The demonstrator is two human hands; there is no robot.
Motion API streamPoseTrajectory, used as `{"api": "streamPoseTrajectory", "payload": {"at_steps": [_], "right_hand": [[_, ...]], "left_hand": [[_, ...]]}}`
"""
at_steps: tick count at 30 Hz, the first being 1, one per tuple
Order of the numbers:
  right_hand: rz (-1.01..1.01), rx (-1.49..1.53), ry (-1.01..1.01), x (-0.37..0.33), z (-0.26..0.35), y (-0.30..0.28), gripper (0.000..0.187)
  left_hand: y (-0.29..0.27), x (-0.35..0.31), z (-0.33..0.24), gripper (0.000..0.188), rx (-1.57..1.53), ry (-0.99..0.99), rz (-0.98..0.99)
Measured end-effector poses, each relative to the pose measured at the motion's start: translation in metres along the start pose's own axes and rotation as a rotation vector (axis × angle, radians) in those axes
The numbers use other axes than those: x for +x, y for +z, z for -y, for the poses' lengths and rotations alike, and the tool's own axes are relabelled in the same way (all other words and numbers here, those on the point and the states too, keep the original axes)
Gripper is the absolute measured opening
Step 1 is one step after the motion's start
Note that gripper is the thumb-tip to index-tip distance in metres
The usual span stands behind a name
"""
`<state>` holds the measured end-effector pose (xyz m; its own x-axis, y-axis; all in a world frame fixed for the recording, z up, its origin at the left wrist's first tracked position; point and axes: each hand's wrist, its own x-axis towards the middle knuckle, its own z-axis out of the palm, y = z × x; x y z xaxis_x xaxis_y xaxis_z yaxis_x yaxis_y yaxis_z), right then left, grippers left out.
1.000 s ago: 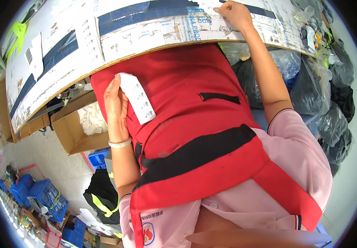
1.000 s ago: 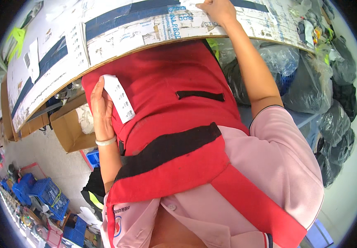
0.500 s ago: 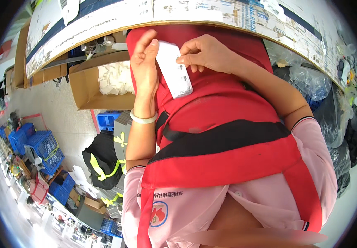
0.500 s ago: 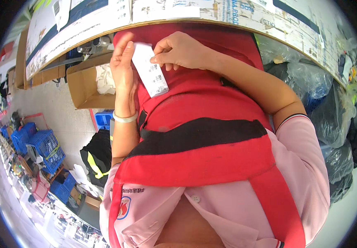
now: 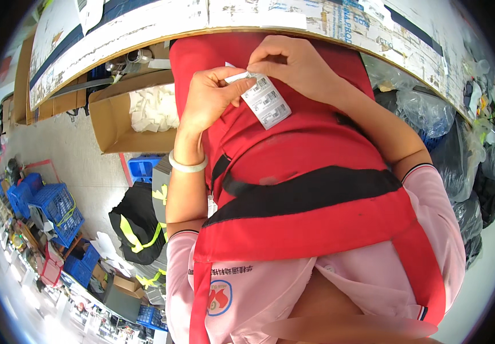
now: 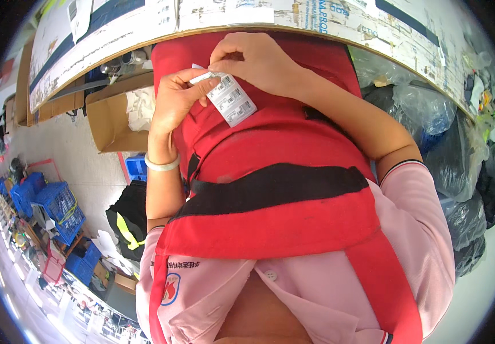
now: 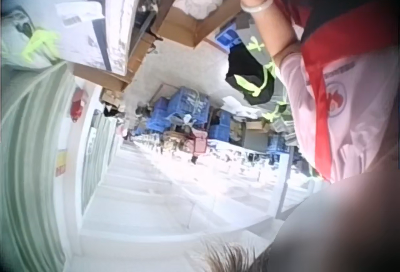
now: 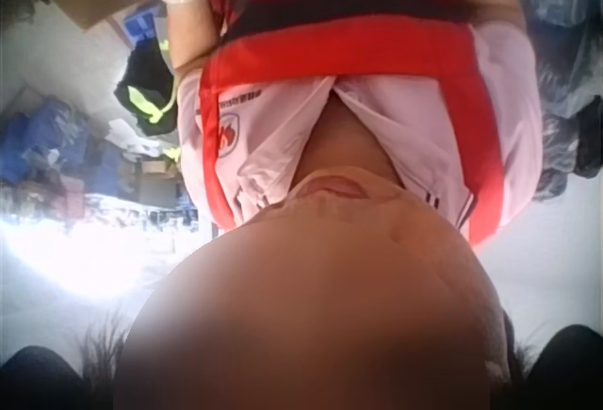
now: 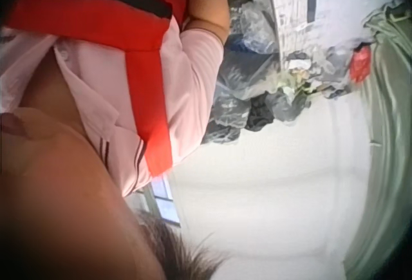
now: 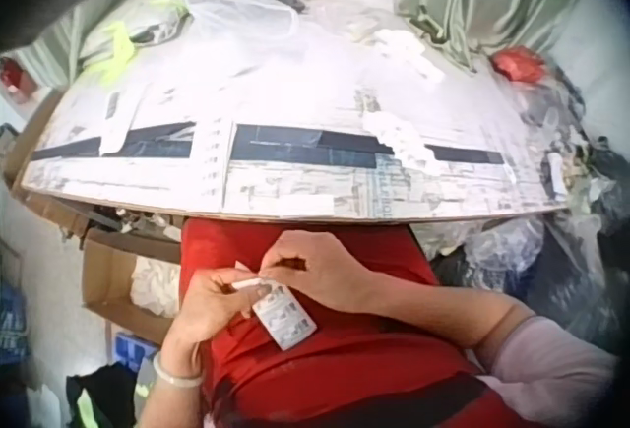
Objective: The person is inspecting and checking small adhesive labels at a workstation.
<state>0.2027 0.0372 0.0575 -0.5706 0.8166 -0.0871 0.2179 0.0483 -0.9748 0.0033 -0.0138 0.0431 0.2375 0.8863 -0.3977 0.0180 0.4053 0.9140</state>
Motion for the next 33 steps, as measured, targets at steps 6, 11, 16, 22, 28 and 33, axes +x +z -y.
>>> {"api": "streamPoseTrajectory", "payload": {"at_steps": [6, 11, 16, 22, 28, 33], "right_hand": [[-0.102, -0.178, 0.014, 0.003, 0.003, -0.018, 0.011], [-0.262, -0.026, 0.213, 0.024, -0.001, -0.07, 0.017], [-0.259, 0.016, 0.333, 0.031, -0.001, -0.079, 0.018], [-0.241, 0.041, 0.343, 0.033, -0.003, -0.077, 0.016], [-0.234, 0.071, 0.354, 0.034, -0.008, -0.078, 0.015], [-0.218, 0.029, 0.362, 0.035, -0.005, -0.079, 0.016]], "left_hand": [[-0.015, 0.019, 0.023, 0.044, -0.139, -0.047, 0.06], [-0.012, 0.03, 0.029, 0.054, -0.253, -0.053, -0.032], [-0.011, 0.033, 0.035, 0.048, -0.166, -0.054, -0.053], [-0.01, 0.032, 0.035, 0.044, -0.166, -0.073, -0.088], [-0.009, 0.031, 0.035, 0.041, -0.184, -0.082, -0.09], [-0.009, 0.031, 0.036, 0.041, -0.178, -0.08, -0.085]]}}
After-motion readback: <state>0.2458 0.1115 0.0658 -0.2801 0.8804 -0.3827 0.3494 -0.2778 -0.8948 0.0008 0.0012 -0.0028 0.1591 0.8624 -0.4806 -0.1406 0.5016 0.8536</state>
